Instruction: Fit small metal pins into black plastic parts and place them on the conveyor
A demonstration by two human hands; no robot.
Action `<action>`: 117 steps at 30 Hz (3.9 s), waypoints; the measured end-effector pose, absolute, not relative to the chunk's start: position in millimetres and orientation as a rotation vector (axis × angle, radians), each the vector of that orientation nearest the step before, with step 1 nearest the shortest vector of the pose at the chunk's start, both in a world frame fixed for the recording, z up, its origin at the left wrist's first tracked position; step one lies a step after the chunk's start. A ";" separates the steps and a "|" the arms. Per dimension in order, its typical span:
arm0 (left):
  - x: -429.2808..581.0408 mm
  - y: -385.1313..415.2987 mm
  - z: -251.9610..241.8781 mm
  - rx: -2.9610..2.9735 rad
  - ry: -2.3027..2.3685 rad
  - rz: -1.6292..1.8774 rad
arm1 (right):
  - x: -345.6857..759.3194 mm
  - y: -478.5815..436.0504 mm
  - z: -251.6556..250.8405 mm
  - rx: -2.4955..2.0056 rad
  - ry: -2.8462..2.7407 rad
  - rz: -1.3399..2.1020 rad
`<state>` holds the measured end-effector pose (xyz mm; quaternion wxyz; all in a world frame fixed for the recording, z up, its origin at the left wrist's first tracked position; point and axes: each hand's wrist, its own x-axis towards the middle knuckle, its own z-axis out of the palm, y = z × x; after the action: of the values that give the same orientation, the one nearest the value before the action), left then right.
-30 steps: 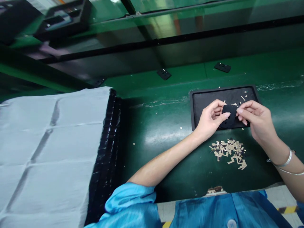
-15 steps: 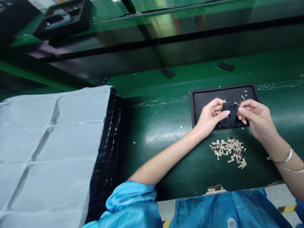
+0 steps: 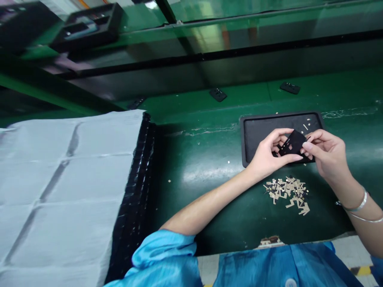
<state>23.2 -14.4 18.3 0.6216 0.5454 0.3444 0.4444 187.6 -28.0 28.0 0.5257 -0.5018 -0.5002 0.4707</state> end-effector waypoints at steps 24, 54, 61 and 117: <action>26.6 -17.1 4.3 1.651 0.852 1.268 | 182.0 -30.5 36.3 -1.045 -1.082 1.443; 32.8 -24.9 5.6 1.831 1.085 1.239 | 191.7 -30.5 47.2 -1.555 -1.789 0.388; 30.2 -21.6 7.1 1.803 1.019 1.292 | 201.1 -23.1 41.7 -1.395 -1.438 0.999; 22.7 -12.3 16.8 1.102 0.548 0.891 | 184.9 -31.5 35.1 -1.159 -1.320 1.157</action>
<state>22.7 -12.3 16.8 0.7250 0.4996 0.2484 0.4039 184.9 -31.5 35.1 0.4964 -0.4784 -0.5447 0.4775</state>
